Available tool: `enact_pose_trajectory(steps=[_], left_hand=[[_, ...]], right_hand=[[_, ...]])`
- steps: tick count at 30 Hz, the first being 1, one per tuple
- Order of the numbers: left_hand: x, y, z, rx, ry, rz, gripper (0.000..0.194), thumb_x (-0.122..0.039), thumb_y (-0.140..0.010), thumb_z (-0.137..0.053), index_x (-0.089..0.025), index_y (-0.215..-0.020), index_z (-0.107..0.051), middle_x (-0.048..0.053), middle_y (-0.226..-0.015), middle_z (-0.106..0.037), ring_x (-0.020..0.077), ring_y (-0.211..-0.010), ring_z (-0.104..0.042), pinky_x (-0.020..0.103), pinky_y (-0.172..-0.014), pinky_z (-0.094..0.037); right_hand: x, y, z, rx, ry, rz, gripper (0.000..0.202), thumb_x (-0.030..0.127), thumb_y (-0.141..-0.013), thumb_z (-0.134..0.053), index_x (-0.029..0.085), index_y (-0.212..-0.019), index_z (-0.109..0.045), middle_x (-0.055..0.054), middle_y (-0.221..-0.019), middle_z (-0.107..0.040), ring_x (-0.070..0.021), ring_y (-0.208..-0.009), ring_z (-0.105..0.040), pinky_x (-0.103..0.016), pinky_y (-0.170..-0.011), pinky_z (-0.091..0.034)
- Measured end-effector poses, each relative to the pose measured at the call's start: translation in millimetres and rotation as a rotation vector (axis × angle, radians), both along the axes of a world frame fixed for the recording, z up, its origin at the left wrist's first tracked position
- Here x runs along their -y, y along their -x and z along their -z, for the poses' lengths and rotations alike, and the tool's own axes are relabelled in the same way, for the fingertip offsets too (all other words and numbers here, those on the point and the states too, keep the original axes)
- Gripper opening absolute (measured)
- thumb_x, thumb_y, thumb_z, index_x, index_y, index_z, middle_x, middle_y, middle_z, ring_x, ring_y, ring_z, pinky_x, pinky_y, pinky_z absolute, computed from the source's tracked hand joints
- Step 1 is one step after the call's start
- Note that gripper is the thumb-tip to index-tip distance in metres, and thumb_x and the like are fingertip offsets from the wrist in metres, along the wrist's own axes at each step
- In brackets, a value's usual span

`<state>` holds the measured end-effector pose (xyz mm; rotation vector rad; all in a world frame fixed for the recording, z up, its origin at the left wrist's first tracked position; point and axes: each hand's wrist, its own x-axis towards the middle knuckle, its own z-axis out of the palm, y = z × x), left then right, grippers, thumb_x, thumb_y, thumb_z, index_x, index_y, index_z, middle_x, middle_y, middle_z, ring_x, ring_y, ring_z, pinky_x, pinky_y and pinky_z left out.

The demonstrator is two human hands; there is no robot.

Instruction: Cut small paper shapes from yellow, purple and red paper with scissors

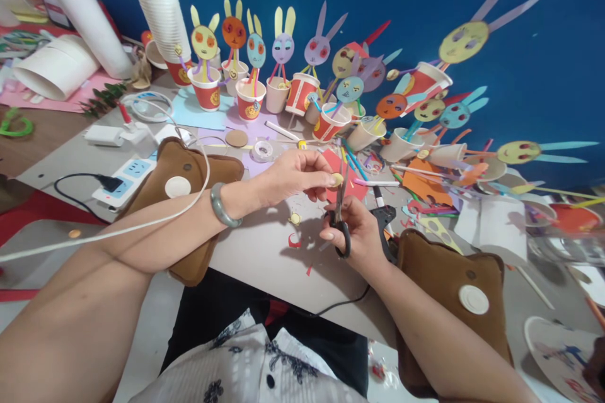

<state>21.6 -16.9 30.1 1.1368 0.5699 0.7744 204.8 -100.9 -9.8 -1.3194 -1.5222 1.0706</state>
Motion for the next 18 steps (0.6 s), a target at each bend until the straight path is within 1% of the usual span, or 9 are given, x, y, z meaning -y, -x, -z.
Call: enact_pose_trajectory(steps=[5, 18], left_hand=[[0.4, 0.1, 0.4, -0.005, -0.004, 0.012, 0.015, -0.013, -0.083, -0.072, -0.012, -0.073, -0.061, -0.001, -0.056, -0.065, 0.0071, -0.051, -0.063, 0.017, -0.054, -0.049], [-0.1, 0.5, 1.2, -0.001, -0.01, 0.023, 0.017, -0.016, -0.081, -0.074, -0.012, -0.072, -0.061, -0.001, -0.056, -0.065, 0.0075, -0.052, -0.064, 0.018, -0.054, -0.049]], right_hand=[[-0.4, 0.1, 0.8, -0.002, 0.003, 0.015, 0.059, 0.066, -0.059, -0.088, 0.024, -0.085, -0.057, 0.003, -0.061, -0.062, -0.0157, -0.053, -0.056, -0.031, -0.054, -0.045], [-0.4, -0.3, 1.4, -0.013, -0.027, 0.026, 0.057, 0.065, -0.06, -0.088, 0.024, -0.084, -0.057, 0.003, -0.062, -0.062, -0.0157, -0.052, -0.057, -0.031, -0.053, -0.045]])
